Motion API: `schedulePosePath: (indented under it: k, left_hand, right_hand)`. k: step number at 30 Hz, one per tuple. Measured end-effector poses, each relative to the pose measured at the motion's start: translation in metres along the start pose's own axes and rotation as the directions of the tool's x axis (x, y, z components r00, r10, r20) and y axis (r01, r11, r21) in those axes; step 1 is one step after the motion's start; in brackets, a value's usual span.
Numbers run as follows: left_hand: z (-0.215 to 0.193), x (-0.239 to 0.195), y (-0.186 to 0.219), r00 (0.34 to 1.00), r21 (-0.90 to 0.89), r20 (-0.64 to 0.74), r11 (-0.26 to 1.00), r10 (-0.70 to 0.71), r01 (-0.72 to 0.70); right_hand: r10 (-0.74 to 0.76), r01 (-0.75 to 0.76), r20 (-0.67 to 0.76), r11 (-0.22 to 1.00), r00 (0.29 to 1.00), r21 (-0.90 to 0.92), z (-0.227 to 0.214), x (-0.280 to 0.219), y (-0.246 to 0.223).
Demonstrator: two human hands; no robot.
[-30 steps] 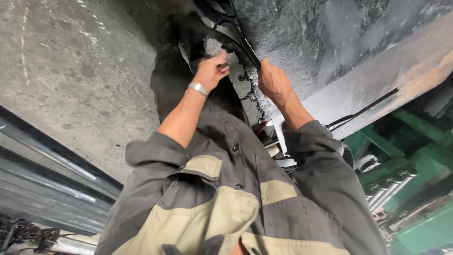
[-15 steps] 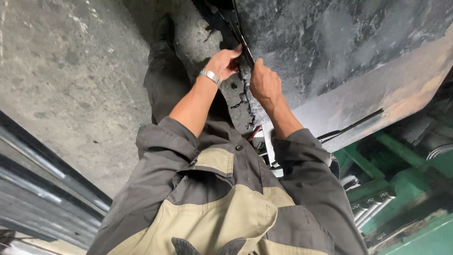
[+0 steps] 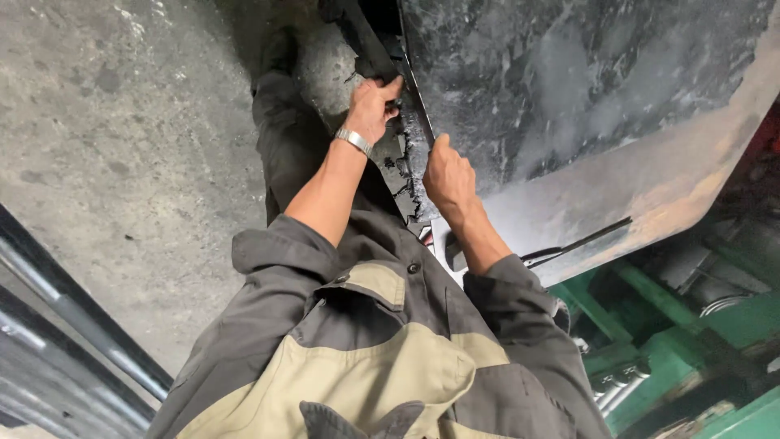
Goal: Cutting and stripping strips from a rubber sheet on a work table using a cleaver.
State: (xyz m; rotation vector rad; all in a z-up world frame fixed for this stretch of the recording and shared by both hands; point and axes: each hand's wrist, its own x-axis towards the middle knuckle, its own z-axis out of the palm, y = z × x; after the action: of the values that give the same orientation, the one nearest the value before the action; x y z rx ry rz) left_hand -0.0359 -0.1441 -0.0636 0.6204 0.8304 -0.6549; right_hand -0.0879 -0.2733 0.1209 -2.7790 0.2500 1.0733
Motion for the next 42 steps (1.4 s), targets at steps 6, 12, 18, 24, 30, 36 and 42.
schedulePosePath:
  k: [6,12,18,24,30,36,42]
  left_hand:
    - [-0.009,-0.012,-0.016,0.983,-0.076,0.099,0.986,0.155,-0.148]
    - [-0.016,-0.021,-0.004,0.992,-0.027,0.108,0.997,0.073,-0.070]
    - [-0.032,-0.031,-0.004,0.993,-0.018,0.120,1.000,0.002,0.000]
    - [-0.066,-0.049,-0.027,0.978,-0.146,0.192,0.988,0.081,-0.053]
    - [-0.076,-0.046,-0.020,0.959,-0.015,0.275,0.998,0.064,-0.062]
    - [-0.084,-0.064,-0.026,0.970,-0.031,0.225,0.994,-0.091,0.101]
    - [-0.093,-0.082,-0.020,0.973,-0.061,0.229,0.996,-0.044,0.059]
  right_hand:
    - [-0.058,0.058,0.001,0.997,0.998,-0.046,0.007,0.069,-0.007]
    - [-0.113,0.113,-0.046,0.994,0.993,-0.009,0.007,0.043,0.001]
    - [-0.019,0.019,-0.007,1.000,1.000,-0.019,0.020,-0.030,0.030]
    - [-0.116,0.113,-0.022,0.989,0.993,-0.094,0.043,0.063,0.018]
    - [-0.113,0.112,-0.034,0.993,0.993,-0.026,0.022,-0.009,0.027]
    - [-0.096,0.096,-0.016,0.995,0.995,-0.030,0.041,-0.025,0.046]
    - [-0.100,0.099,-0.007,0.993,0.995,-0.065,0.046,0.026,0.037]
